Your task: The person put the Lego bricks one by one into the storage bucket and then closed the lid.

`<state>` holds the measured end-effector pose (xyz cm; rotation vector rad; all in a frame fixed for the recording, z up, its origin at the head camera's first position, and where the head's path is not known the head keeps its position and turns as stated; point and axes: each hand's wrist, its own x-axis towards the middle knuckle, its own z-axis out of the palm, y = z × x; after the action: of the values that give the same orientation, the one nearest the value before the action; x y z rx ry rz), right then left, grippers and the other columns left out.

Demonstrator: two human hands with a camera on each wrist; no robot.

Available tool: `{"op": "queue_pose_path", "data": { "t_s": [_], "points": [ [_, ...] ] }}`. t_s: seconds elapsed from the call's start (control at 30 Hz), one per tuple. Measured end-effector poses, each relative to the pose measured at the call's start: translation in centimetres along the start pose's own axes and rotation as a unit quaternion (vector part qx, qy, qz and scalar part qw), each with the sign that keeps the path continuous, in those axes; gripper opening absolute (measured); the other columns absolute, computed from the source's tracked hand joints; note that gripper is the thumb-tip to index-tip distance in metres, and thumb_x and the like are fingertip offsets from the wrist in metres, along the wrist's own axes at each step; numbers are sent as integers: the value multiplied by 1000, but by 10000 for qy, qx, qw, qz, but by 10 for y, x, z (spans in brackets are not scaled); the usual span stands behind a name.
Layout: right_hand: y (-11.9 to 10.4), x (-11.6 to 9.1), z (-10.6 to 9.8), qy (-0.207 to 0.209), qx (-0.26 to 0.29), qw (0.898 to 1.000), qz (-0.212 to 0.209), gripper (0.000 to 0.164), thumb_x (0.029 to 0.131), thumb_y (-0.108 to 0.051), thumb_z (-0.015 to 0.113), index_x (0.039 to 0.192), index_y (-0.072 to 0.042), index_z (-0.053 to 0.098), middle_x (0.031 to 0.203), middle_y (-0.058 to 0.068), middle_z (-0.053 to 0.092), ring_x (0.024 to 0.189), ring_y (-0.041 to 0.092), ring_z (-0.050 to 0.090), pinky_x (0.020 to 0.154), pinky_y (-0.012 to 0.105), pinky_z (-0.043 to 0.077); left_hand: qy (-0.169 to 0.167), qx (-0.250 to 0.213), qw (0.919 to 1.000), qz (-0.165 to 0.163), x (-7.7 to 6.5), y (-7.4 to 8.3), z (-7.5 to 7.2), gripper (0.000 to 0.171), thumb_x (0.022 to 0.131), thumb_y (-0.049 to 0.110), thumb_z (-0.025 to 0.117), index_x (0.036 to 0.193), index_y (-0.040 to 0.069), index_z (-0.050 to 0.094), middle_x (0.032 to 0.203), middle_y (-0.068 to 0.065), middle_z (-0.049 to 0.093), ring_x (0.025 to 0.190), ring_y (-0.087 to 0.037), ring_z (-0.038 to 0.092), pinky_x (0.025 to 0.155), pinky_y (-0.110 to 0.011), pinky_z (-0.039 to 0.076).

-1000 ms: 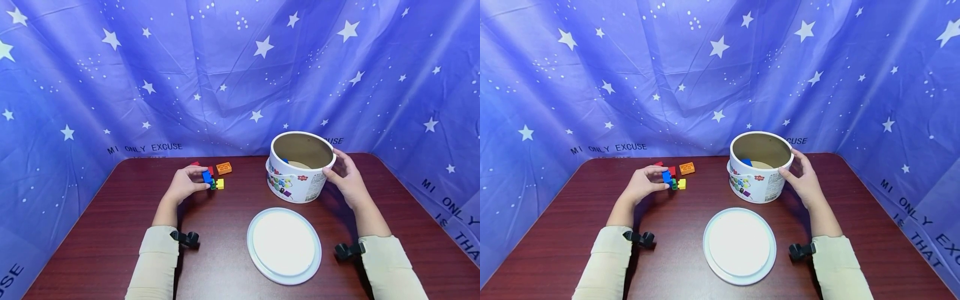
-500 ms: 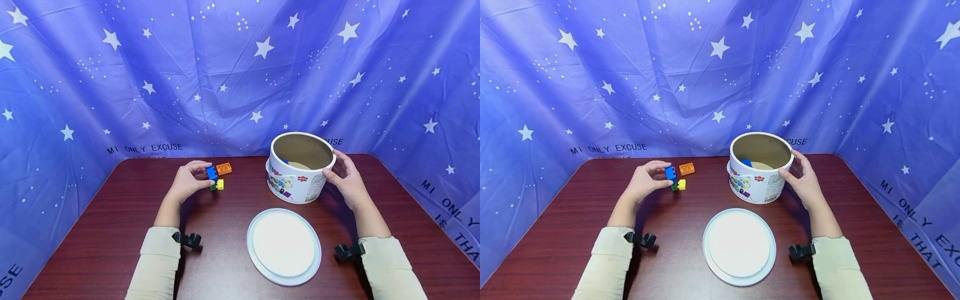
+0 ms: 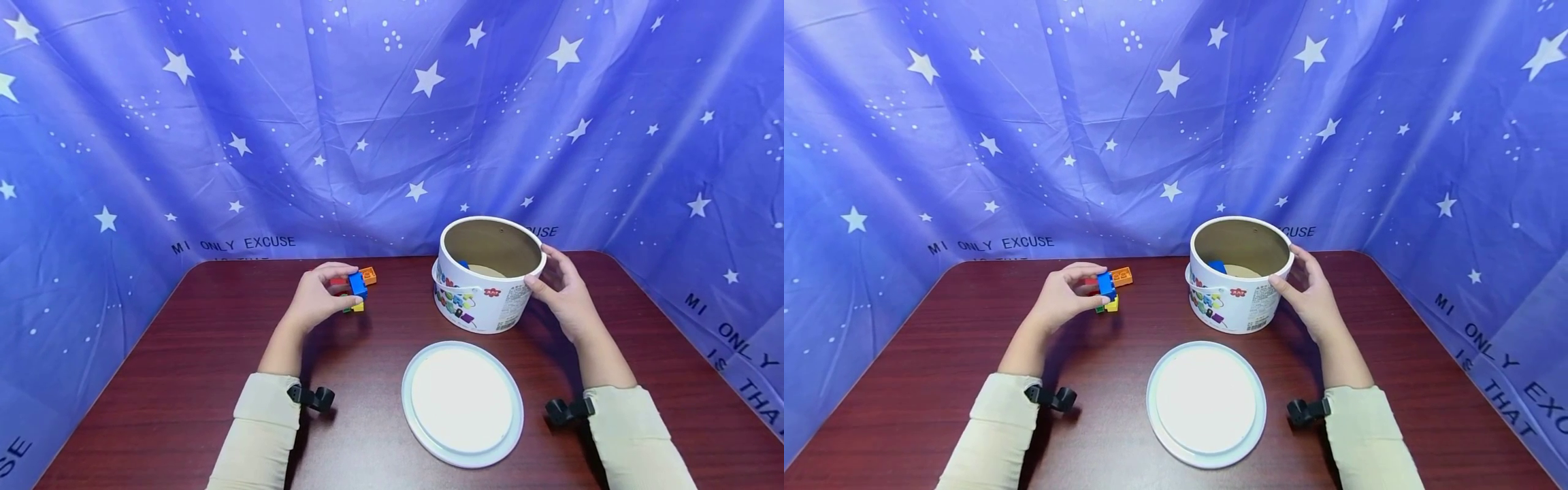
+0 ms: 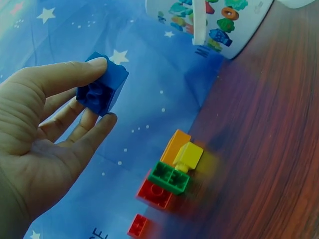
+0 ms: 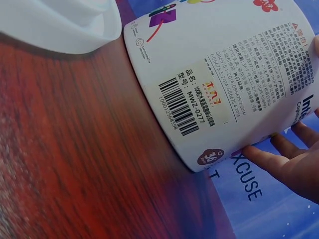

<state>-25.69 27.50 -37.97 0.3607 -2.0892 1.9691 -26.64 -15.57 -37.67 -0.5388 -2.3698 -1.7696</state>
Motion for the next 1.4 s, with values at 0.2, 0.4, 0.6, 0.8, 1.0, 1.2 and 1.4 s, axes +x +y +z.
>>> {"op": "queue_pose_path", "data": {
  "t_s": [0.2, 0.4, 0.6, 0.8, 1.0, 1.2, 1.4],
  "points": [
    [0, 0, 0, -7, 12, 10000, 7, 68, 93, 0, 62, 151, -5, 28, 135, 18, 39, 118, 23, 46, 80, 15, 52, -92, -262, 9996, 105, 0, 6, 7, 48, 72, -5, 83, 118, -3, 67, 122, -14, 60, 102, -35, 66, 85, -47, 55],
    [-1, 0, 1, -22, -53, 10000, 18, 68, 93, -1, 62, 151, -6, 28, 136, 19, 39, 119, 25, 45, 80, 15, 52, -32, -270, 9996, 86, -2, 11, 13, 48, 73, 0, 84, 118, 0, 69, 122, -12, 61, 108, -34, 63, 87, -39, 56],
    [-1, 0, 1, -22, -48, 10000, -19, 67, 93, 0, 62, 151, -6, 29, 135, 17, 41, 117, 23, 47, 80, 15, 52, -75, -466, 9988, 161, -2, 15, 19, 51, 73, -5, 82, 121, -5, 66, 126, -18, 58, 112, -36, 60, 93, -48, 51],
    [-1, 0, 1, -26, -71, 10000, -13, 67, 93, -1, 63, 151, -6, 29, 135, 17, 40, 118, 24, 46, 79, 15, 52, -107, -556, 9976, 401, -3, 19, 25, 50, 72, -6, 83, 119, -4, 67, 123, -17, 59, 107, -38, 62, 91, -47, 52],
    [-1, 0, 1, -22, -89, 10000, 13, 69, 93, -1, 63, 151, -5, 27, 136, 18, 39, 120, 27, 44, 80, 15, 52, -134, -580, 9967, 544, -3, 27, 32, 49, 70, -9, 82, 117, -7, 67, 122, -19, 60, 106, -41, 62, 92, -52, 51],
    [-2, 0, 1, -27, 6, 10000, -24, 68, 93, 0, 63, 151, -4, 27, 134, 14, 42, 117, 23, 47, 79, 15, 52, -263, -445, 9967, 618, -10, 54, 39, 47, 72, -9, 81, 116, -11, 65, 121, -23, 60, 106, -40, 62, 93, -52, 50],
    [-2, -1, 1, -19, 38, 10000, -40, 67, 93, 0, 62, 151, -4, 28, 133, 14, 43, 116, 20, 48, 79, 15, 52, -378, -440, 9946, 862, -13, 69, 45, 46, 72, -11, 80, 115, -13, 65, 119, -24, 61, 107, -36, 61, 93, -49, 51]
  ]
}}
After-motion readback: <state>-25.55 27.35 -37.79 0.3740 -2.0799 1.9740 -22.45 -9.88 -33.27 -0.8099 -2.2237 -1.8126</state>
